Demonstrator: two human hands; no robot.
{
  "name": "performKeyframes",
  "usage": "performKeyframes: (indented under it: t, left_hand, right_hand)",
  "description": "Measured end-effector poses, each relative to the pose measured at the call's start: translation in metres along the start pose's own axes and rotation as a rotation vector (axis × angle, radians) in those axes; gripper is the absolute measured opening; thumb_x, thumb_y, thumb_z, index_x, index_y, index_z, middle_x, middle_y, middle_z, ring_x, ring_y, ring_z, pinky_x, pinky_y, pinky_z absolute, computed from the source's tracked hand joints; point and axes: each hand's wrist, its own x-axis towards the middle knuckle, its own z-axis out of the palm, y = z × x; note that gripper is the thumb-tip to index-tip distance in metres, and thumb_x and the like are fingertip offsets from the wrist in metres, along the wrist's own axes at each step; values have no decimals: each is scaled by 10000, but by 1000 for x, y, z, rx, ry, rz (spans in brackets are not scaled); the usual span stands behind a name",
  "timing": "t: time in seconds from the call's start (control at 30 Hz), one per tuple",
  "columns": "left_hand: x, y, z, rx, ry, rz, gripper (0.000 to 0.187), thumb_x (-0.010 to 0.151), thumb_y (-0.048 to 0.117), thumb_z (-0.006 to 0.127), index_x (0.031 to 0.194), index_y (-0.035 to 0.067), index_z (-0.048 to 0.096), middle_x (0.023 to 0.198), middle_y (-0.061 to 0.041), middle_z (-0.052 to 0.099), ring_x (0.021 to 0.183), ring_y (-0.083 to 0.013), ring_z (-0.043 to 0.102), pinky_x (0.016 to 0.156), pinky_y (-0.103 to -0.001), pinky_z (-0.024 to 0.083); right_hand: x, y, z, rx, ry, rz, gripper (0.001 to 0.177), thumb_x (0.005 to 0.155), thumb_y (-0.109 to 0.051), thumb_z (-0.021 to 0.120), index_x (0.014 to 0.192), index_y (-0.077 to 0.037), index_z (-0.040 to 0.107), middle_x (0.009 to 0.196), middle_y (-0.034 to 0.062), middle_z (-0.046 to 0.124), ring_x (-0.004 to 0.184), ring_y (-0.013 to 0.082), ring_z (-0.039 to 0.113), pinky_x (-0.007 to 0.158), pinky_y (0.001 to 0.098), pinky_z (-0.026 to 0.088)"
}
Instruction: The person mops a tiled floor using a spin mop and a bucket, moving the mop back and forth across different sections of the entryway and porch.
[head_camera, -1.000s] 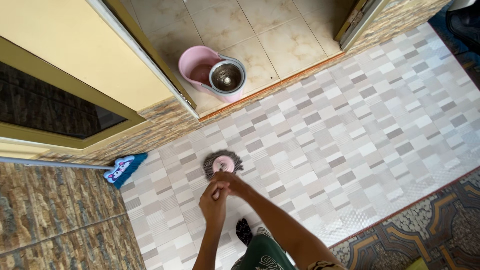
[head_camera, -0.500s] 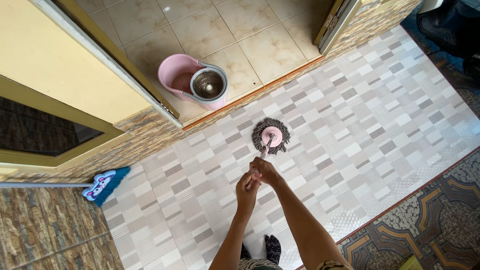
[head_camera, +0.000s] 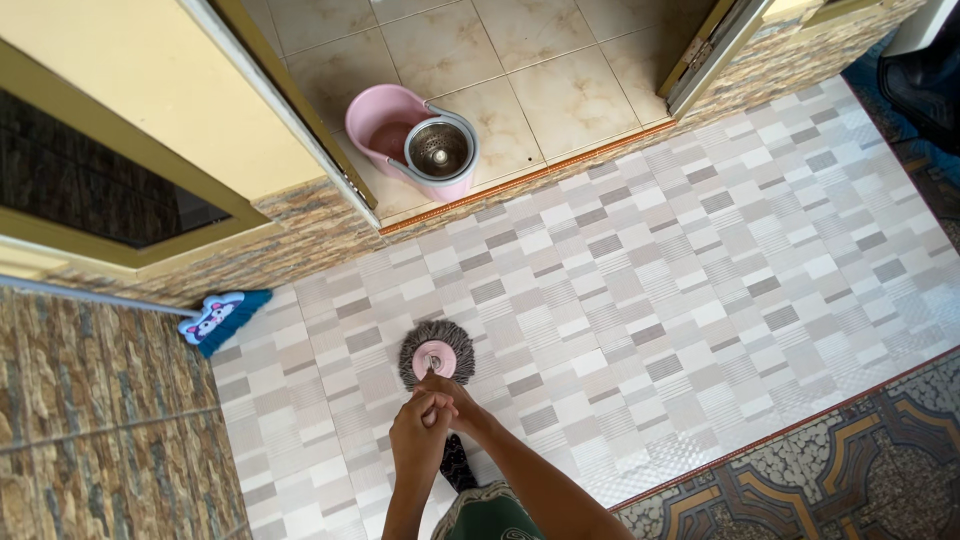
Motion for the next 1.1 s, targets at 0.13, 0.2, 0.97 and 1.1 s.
performKeyframes:
  t: [0.13, 0.2, 0.97, 1.1]
  left_hand:
    - [-17, 2, 26, -12, 25, 148, 84, 831, 131, 704, 871, 68, 743, 896, -35, 786, 804, -190, 741, 731, -331, 570]
    - [-28, 2, 46, 17, 10, 186, 56, 821, 130, 719, 824, 80, 744, 913, -18, 784, 812, -177, 739, 740, -322, 575]
    - [-91, -143, -80, -522, -32, 250, 63, 822, -27, 657, 773, -14, 619, 845, -94, 701, 858, -196, 690, 785, -341, 545]
    - [-144, -145, -136, -439, 80, 259, 48, 780, -48, 656, 785, -2, 642, 876, -91, 715, 895, -210, 717, 795, -332, 554]
  right_hand:
    - [-27, 4, -26, 67, 15, -87, 160, 821, -206, 706, 916, -102, 631, 974, 84, 628, 918, 281, 664, 774, 411, 552]
    - [-46, 10, -41, 32, 34, -77, 161, 816, -207, 708, 912, -103, 631, 970, 83, 627, 913, 281, 665, 767, 412, 551]
    - [-62, -53, 96, -146, -84, 107, 59, 907, -175, 642, 930, -123, 657, 1054, 70, 624, 894, 296, 691, 746, 404, 562]
    - [-64, -120, 138, -119, -204, -5, 91, 849, -161, 688, 894, -99, 639, 1027, 62, 619, 890, 269, 690, 740, 399, 562]
